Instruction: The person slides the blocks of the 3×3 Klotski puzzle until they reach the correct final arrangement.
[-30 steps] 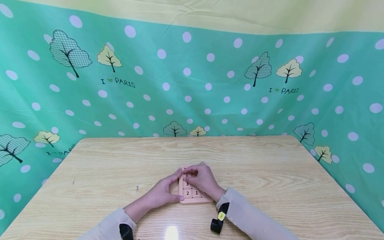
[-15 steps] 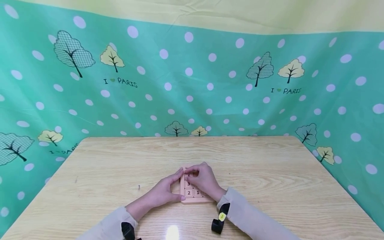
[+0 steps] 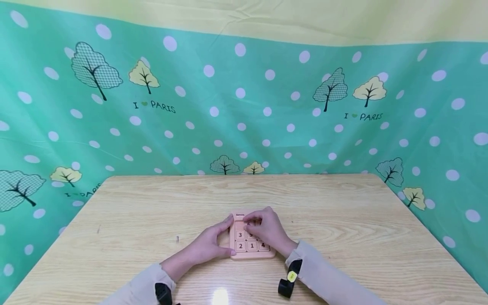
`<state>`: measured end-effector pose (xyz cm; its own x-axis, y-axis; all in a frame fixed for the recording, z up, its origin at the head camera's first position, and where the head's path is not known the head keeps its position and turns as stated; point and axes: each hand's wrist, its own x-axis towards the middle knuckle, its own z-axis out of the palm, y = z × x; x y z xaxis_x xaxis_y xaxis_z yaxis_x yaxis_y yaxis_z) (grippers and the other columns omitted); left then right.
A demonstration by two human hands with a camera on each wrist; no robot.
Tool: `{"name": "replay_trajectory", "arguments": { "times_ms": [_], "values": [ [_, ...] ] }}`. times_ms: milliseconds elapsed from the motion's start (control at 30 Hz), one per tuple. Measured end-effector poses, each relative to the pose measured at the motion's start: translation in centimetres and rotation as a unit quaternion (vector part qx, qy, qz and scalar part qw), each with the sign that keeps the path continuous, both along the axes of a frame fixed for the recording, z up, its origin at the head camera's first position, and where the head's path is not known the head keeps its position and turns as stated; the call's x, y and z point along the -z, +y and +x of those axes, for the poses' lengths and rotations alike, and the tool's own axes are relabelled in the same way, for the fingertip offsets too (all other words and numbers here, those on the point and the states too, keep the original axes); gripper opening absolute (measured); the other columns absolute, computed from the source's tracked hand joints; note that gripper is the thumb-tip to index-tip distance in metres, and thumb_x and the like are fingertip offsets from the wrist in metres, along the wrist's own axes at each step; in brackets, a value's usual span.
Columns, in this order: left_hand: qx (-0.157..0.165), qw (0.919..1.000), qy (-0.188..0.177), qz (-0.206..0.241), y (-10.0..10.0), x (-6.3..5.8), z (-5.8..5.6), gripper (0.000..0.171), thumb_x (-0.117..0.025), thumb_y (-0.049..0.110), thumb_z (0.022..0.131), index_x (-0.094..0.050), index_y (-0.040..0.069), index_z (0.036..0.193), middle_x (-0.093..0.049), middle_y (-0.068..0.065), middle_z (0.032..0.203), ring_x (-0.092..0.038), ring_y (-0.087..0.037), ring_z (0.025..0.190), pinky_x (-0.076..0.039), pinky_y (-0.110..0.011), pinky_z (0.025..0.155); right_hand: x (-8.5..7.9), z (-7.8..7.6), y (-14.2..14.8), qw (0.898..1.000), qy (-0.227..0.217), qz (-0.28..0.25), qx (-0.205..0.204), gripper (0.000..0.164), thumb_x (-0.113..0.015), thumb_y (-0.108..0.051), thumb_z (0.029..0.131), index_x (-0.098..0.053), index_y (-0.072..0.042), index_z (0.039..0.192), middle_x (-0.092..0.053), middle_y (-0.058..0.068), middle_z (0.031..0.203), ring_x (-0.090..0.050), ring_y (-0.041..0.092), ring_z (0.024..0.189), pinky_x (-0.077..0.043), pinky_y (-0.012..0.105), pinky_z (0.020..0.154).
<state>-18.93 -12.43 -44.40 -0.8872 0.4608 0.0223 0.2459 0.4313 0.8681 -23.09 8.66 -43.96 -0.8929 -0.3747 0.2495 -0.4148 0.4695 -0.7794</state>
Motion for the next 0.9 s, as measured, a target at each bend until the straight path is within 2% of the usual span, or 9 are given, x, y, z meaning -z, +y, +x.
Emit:
{"name": "replay_trajectory", "arguments": {
  "times_ms": [300, 367, 500, 600, 700, 900],
  "values": [
    [-0.002, 1.0000, -0.002, 0.002, 0.1, 0.1, 0.0, 0.094, -0.079, 0.024, 0.073, -0.026, 0.000, 0.146, -0.019, -0.012, 0.155, -0.016, -0.031, 0.142, -0.012, -0.046, 0.115, 0.2, -0.1, 0.7, 1.000, 0.008, 0.024, 0.012, 0.017, -0.075, -0.010, 0.077, -0.075, -0.012, 0.094, -0.071, -0.002, 0.095, -0.056, 0.010, 0.077, -0.045, 0.022, 0.067],
    [-0.002, 1.0000, -0.001, 0.003, 0.1, 0.1, 0.0, 0.093, -0.079, 0.024, 0.073, -0.026, 0.000, 0.146, -0.019, -0.012, 0.155, -0.016, -0.031, 0.142, -0.012, -0.047, 0.115, 0.2, -0.1, 0.7, 1.000, 0.004, 0.024, 0.012, 0.017, -0.075, -0.010, 0.078, -0.075, -0.012, 0.095, -0.070, -0.003, 0.095, -0.055, 0.010, 0.078, -0.045, 0.022, 0.067],
    [-0.002, 1.0000, -0.003, 0.004, 0.1, 0.2, 0.0, 0.093, -0.079, 0.023, 0.073, -0.026, 0.000, 0.146, -0.019, -0.012, 0.155, -0.016, -0.031, 0.142, -0.011, -0.047, 0.115, 0.3, 0.0, 0.9, 1.000, -0.004, 0.016, 0.018, 0.019, -0.075, -0.012, 0.077, -0.075, -0.012, 0.096, -0.069, -0.002, 0.099, -0.057, 0.014, 0.088, -0.047, 0.029, 0.077],
    [-0.003, 1.0000, -0.003, 0.002, 0.1, 0.1, 0.1, 0.094, -0.079, 0.024, 0.073, -0.026, 0.000, 0.146, -0.019, -0.012, 0.155, -0.016, -0.031, 0.142, -0.011, -0.046, 0.115, 0.4, 0.2, 1.0, 1.000, -0.016, 0.005, 0.024, 0.023, -0.077, -0.014, 0.076, -0.074, -0.013, 0.099, -0.067, -0.002, 0.102, -0.054, 0.016, 0.094, -0.043, 0.033, 0.082],
    [-0.004, 1.0000, -0.002, 0.002, 0.1, 0.0, 0.1, 0.095, -0.080, 0.024, 0.072, -0.026, 0.001, 0.147, -0.019, -0.012, 0.155, -0.016, -0.031, 0.142, -0.011, -0.046, 0.115, 0.4, 0.5, 1.1, 0.999, -0.032, -0.003, 0.021, 0.024, -0.077, -0.018, 0.076, -0.074, -0.015, 0.100, -0.066, -0.003, 0.102, -0.050, 0.015, 0.090, -0.042, 0.030, 0.079],
    [-0.002, 1.0000, -0.001, 0.002, 0.0, -0.2, 0.1, 0.094, -0.079, 0.025, 0.073, -0.026, 0.002, 0.147, -0.019, -0.011, 0.155, -0.016, -0.031, 0.142, -0.011, -0.048, 0.115, 0.1, 1.0, 0.9, 0.999, -0.044, -0.001, -0.012, 0.025, -0.076, -0.021, 0.078, -0.074, -0.015, 0.103, -0.060, -0.001, 0.095, -0.046, 0.014, 0.084, -0.042, 0.023, 0.071]
  ]
}}
